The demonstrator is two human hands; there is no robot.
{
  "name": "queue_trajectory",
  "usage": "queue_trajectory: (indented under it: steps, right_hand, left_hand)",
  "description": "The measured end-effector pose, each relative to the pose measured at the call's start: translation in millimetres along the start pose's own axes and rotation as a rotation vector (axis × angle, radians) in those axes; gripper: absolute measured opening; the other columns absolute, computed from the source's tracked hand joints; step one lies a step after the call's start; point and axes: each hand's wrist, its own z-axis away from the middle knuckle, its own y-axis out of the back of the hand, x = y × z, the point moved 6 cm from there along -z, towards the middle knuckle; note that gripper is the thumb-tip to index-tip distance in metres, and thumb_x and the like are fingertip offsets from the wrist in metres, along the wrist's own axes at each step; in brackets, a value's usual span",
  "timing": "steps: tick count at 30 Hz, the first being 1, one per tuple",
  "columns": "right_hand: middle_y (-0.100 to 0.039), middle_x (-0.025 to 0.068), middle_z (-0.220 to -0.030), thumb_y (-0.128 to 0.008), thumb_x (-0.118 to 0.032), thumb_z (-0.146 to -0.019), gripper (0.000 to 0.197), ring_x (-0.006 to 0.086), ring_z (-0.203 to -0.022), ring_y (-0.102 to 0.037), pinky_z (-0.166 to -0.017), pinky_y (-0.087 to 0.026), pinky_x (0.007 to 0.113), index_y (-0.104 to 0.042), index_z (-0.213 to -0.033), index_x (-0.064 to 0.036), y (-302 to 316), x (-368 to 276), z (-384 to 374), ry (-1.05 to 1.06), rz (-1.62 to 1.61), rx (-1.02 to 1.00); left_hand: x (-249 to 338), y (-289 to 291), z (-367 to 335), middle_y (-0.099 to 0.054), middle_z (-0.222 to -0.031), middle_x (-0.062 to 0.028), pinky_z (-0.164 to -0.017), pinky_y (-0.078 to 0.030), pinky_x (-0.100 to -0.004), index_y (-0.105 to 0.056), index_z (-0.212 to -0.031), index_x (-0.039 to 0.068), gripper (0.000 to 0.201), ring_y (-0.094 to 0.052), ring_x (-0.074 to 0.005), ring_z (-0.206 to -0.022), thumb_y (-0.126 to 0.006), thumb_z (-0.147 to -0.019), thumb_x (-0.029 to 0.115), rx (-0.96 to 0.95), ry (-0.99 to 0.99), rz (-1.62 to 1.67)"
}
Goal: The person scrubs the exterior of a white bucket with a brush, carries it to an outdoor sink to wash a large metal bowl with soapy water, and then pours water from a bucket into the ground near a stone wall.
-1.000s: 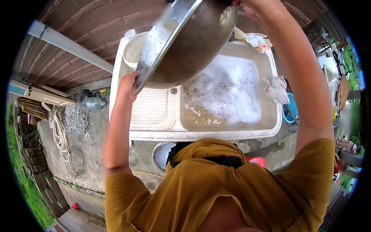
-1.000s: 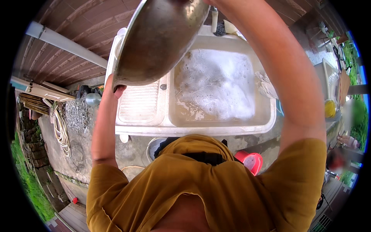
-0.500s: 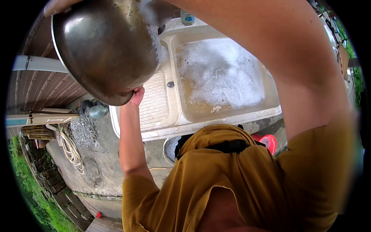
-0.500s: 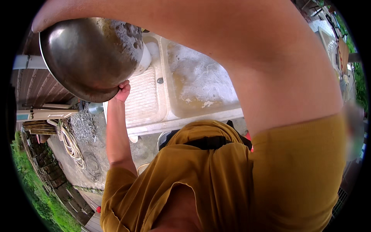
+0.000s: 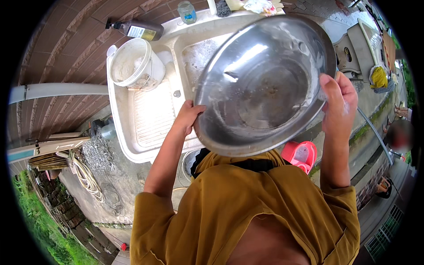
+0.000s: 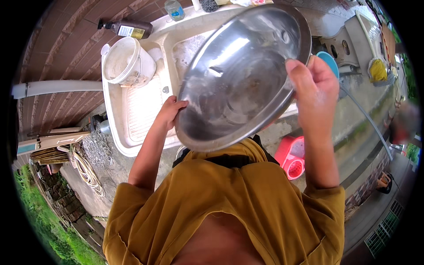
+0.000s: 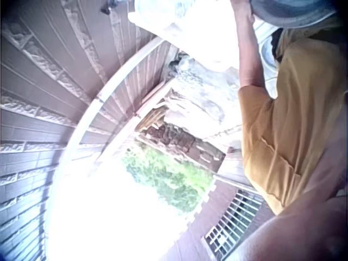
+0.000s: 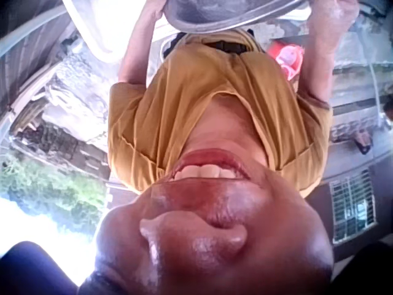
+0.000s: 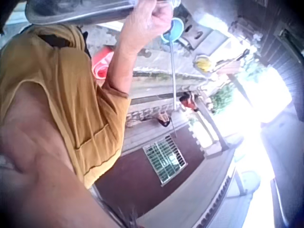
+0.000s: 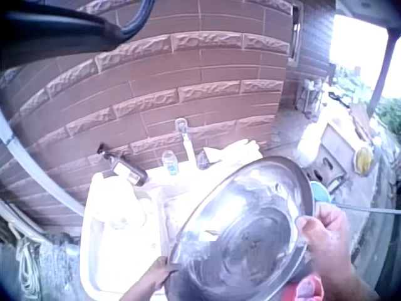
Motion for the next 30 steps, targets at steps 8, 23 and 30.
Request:
queue_trajectory:
  steps: [8,23,30]
  right_hand:
    - [-0.050,0.0061,-0.050,-0.058,-0.031,-0.068,0.034,0.0135,-0.046,-0.047,-0.048,-0.039,0.027,-0.051,-0.057,0.0001,8,121,-74,-0.275,0.510,-0.008]
    - [-0.051,0.0027,-0.061,-0.055,-0.022,-0.070,0.018,0.0110,-0.056,-0.047,-0.052,-0.038,0.026,-0.053,-0.065,-0.0049,-12,225,-58,-0.441,0.245,-0.084]
    - [-0.049,-0.0042,-0.067,-0.053,-0.014,-0.078,0.007,0.0037,-0.060,-0.042,-0.056,-0.034,0.019,-0.053,-0.079,-0.0070,35,255,-17,-0.475,-0.219,-0.098]
  left_hand:
    - [-118,-57,-111,-0.049,-0.056,-0.0020,-0.035,-0.034,-0.0233,-0.052,-0.068,0.009,0.012,-0.041,-0.0105,-0.041,-0.058,-0.074,0.018,-0.280,0.611,-0.210]
    - [-135,20,-113,-0.055,-0.066,-0.0082,-0.044,-0.045,-0.0338,-0.053,-0.080,-0.002,0.015,-0.054,-0.0204,-0.054,-0.058,-0.068,0.005,0.200,0.336,0.033]
    - [-82,31,-78,-0.055,-0.070,-0.0112,-0.056,-0.042,-0.0321,-0.050,-0.082,-0.004,0.020,-0.052,-0.0194,-0.062,-0.057,-0.067,0.006,0.532,-0.181,-0.089]
